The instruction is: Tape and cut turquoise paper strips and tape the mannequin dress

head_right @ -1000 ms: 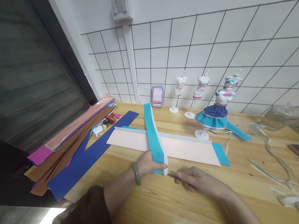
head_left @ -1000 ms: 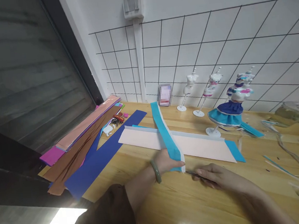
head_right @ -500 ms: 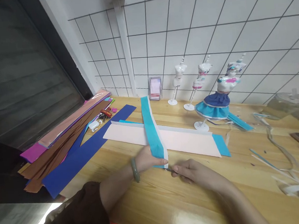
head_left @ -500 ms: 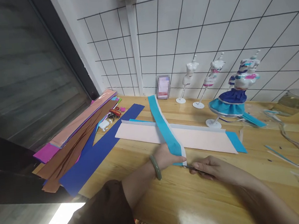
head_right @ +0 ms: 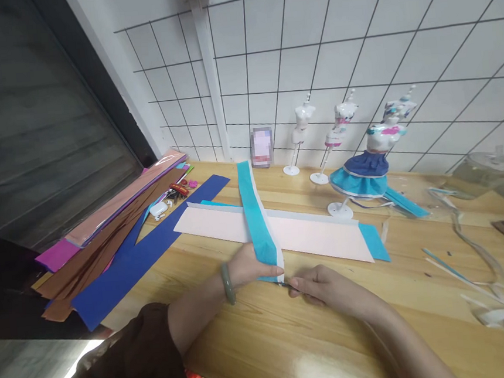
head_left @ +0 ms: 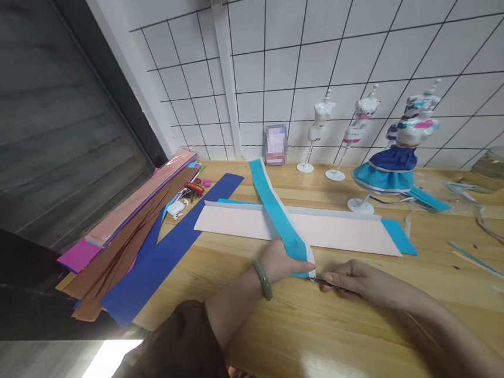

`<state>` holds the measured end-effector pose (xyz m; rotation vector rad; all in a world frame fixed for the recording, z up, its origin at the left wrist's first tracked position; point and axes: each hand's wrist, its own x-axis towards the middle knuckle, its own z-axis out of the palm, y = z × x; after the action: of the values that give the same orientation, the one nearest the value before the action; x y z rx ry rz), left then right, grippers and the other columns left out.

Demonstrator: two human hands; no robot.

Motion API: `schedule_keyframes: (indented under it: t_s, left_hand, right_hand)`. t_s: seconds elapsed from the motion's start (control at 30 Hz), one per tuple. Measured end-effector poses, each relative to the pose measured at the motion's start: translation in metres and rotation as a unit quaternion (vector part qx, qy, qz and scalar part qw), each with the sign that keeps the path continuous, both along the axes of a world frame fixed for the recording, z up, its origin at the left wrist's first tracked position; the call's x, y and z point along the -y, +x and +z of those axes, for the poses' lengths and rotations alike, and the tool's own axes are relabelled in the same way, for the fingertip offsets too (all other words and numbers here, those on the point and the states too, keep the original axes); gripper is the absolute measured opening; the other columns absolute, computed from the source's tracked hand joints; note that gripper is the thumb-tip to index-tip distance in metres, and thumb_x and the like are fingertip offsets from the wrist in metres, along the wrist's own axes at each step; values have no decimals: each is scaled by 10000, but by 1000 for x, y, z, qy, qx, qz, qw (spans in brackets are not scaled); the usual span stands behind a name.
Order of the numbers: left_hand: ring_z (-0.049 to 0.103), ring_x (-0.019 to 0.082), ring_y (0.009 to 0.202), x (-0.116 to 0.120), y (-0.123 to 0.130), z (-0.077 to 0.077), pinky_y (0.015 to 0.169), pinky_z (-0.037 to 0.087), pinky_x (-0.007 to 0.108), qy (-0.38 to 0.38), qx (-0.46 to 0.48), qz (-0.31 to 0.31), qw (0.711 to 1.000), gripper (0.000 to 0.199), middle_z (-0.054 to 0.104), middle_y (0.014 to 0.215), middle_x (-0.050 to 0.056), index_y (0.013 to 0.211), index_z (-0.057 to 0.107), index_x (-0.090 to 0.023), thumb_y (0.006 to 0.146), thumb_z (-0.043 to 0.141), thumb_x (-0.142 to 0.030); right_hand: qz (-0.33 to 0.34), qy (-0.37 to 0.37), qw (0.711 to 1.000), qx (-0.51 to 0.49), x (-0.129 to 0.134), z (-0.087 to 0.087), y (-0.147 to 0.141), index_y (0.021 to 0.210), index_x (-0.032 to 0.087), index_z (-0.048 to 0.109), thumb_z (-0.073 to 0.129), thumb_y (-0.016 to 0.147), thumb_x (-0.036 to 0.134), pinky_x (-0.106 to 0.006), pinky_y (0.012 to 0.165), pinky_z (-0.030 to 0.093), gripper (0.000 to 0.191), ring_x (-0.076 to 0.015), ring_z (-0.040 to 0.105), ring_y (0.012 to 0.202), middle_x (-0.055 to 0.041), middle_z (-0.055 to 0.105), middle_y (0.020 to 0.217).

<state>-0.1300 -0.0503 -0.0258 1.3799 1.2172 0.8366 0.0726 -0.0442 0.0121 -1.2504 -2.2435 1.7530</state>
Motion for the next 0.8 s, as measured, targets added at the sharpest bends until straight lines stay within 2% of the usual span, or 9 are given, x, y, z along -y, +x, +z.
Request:
schedule_keyframes:
  t_s: [0.47, 0.57, 0.67, 0.8]
  left_hand:
    - [516, 123, 655, 1, -1, 7, 590, 420, 238, -6, -15, 2, 1000, 405, 598, 738, 15, 747, 592, -134, 505, 752, -416]
    - [497, 111, 632, 0, -1, 7, 582, 417, 231, -19, 8, 8, 1000, 383, 575, 704, -2, 715, 577, -139, 497, 760, -396]
    - [494, 102, 623, 0, -1, 6, 590, 425, 233, -33, 45, 20, 998, 379, 573, 699, -9, 700, 572, -143, 491, 767, -392]
    - [516, 103, 632, 0, 0, 6, 623, 450, 254, -75, 136, 48, 987, 403, 594, 733, 5, 710, 586, -134, 461, 791, -376]
  right_hand:
    - [7, 0, 1000, -6, 2, 1, -1, 773, 150, 600, 404, 810, 570, -222, 471, 210, 465, -75, 272, 490, 60, 323, 531]
    - [17, 4, 1000, -6, 5, 7, -3, 752, 159, 588, 409, 814, 556, -218, 476, 221, 440, -77, 273, 501, 56, 326, 542]
    - [49, 22, 998, -16, 9, 14, -4, 708, 169, 564, 431, 822, 517, -217, 542, 294, 389, -97, 358, 578, 29, 423, 618]
    - [65, 23, 998, -4, 15, 19, -4, 698, 179, 535, 420, 831, 505, -235, 606, 345, 371, -131, 422, 657, 8, 488, 684]
